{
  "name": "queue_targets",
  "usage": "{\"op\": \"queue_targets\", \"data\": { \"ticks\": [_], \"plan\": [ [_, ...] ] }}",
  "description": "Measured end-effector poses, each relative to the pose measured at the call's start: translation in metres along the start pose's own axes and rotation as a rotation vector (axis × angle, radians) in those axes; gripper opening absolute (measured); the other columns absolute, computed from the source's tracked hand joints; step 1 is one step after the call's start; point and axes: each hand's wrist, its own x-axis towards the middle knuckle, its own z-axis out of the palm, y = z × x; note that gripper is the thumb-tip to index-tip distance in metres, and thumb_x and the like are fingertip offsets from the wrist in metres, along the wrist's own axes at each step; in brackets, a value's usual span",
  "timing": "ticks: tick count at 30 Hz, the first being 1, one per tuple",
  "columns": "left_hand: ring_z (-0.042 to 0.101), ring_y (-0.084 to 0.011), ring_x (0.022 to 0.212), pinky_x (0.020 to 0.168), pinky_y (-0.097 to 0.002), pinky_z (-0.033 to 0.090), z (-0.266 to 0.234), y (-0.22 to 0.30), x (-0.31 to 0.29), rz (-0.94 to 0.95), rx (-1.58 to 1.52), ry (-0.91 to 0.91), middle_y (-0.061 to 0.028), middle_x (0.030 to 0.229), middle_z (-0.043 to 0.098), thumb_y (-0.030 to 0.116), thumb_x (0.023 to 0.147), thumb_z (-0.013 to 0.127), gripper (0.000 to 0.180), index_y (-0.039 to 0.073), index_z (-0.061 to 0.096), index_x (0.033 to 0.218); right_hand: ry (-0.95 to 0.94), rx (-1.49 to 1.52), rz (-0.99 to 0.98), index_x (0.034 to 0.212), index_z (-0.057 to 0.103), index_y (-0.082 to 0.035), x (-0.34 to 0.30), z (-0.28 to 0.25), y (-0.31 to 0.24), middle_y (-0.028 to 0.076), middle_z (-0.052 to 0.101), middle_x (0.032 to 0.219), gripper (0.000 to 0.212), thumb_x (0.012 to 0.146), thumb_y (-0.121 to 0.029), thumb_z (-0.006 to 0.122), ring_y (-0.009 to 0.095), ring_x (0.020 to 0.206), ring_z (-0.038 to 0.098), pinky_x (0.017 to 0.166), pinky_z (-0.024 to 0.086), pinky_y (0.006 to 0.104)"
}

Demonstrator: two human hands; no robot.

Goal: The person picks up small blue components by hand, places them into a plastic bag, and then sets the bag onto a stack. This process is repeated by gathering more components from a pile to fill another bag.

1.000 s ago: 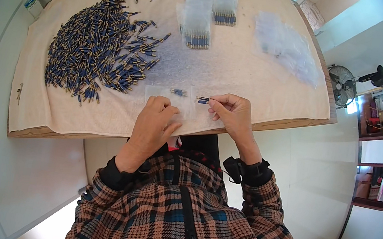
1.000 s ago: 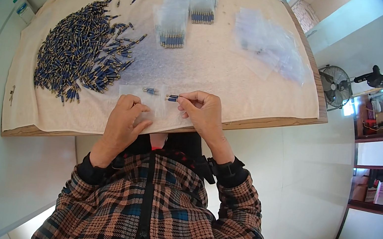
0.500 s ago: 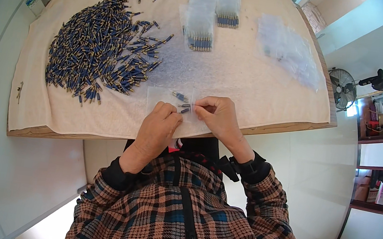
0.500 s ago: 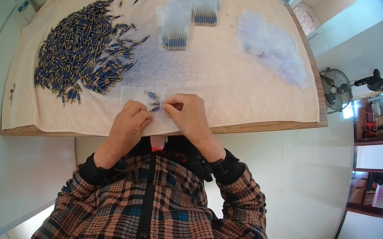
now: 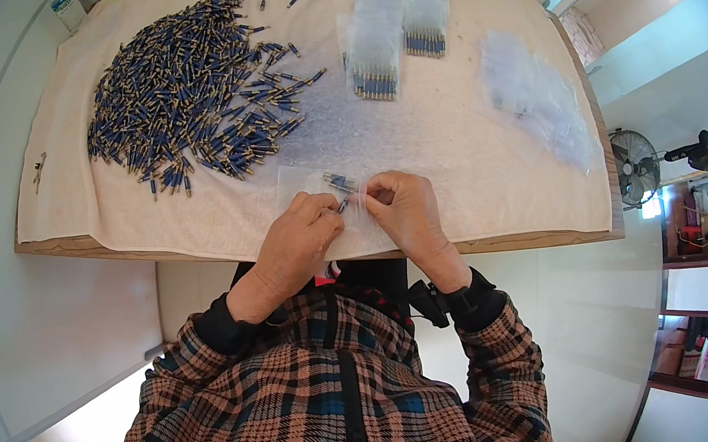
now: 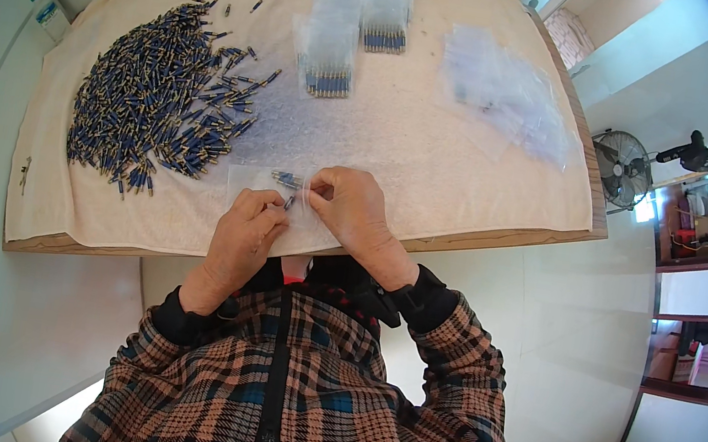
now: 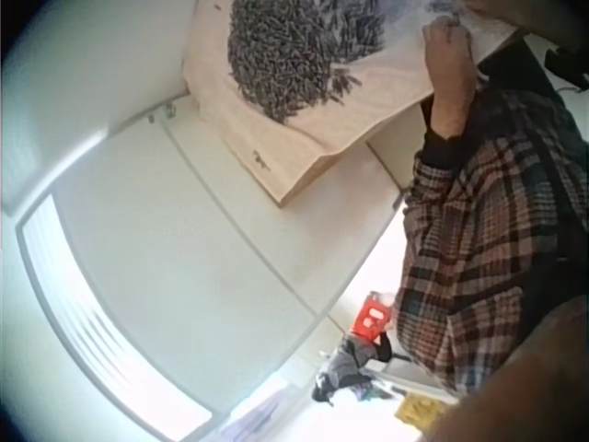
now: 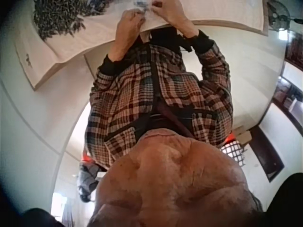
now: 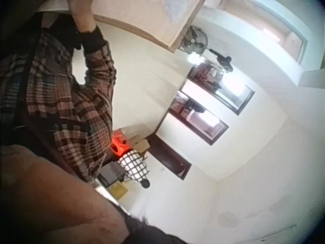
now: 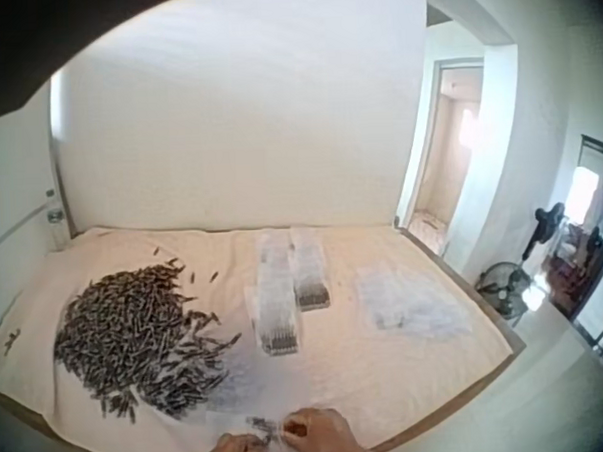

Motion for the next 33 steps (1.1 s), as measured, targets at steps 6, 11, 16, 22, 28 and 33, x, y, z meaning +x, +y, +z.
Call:
{"op": "queue_targets", "data": {
  "ticks": [6,11,16,22,28,33],
  "plan": [
    [0.054,-0.029,0.084,0.068,-0.0359,0.047,0.002,-0.002,-0.002,0.017,0.016,0.012,-0.0097,0.091,0.057,0.0,0.072,0.066,0.014,0.002,0.061,0.084,-0.079,0.128,0.07,0.079,0.066,0.0,0.0,-0.002,0.002,0.005,0.062,0.065,0.016,0.074,-0.012,0.076,0.011,0.056,0.056,0.053,0.045,0.0246],
    [0.055,-0.0287,0.084,0.068,-0.0359,0.047,0.001,-0.003,-0.003,-0.005,0.022,-0.014,-0.0097,0.091,0.056,0.0,0.072,0.066,0.013,0.003,0.061,0.084,-0.047,-0.036,0.044,0.078,0.065,-0.003,0.001,0.001,-0.006,0.004,0.059,0.063,0.022,0.069,-0.017,0.08,0.013,0.055,0.055,0.053,0.045,0.0265],
    [0.054,-0.0283,0.083,0.068,-0.0356,0.047,0.003,-0.004,-0.004,0.005,0.009,-0.004,-0.0094,0.09,0.056,-0.001,0.071,0.065,0.013,0.003,0.06,0.083,-0.04,-0.099,-0.015,0.076,0.064,-0.005,-0.002,0.003,-0.005,0.004,0.058,0.062,0.026,0.067,-0.021,0.082,0.017,0.054,0.055,0.052,0.045,0.0284],
    [0.054,-0.0287,0.086,0.073,-0.0347,0.048,0.0,-0.006,-0.005,0.032,0.023,-0.064,-0.0103,0.095,0.057,0.001,0.071,0.059,0.015,0.001,0.059,0.086,0.011,-0.166,-0.007,0.076,0.064,-0.005,-0.003,0.006,-0.014,0.005,0.057,0.061,0.028,0.067,-0.023,0.082,0.019,0.053,0.054,0.051,0.044,0.0297],
    [0.054,-0.0279,0.084,0.072,-0.0342,0.048,0.0,-0.007,0.0,0.036,0.0,-0.037,-0.0089,0.095,0.058,-0.001,0.069,0.061,0.017,0.002,0.06,0.086,0.019,-0.193,-0.008,0.076,0.064,-0.005,0.001,0.008,-0.014,0.005,0.056,0.06,0.025,0.068,-0.022,0.082,0.018,0.052,0.054,0.048,0.042,0.0288],
    [0.055,-0.0286,0.089,0.075,-0.0338,0.048,0.001,-0.006,-0.001,0.025,0.012,-0.033,-0.0107,0.099,0.059,-0.001,0.069,0.061,0.018,0.001,0.061,0.087,0.044,-0.192,-0.022,0.077,0.064,-0.005,-0.001,0.009,-0.013,0.006,0.056,0.061,0.021,0.07,-0.018,0.08,0.016,0.052,0.052,0.047,0.042,0.0275]
  ]
}}
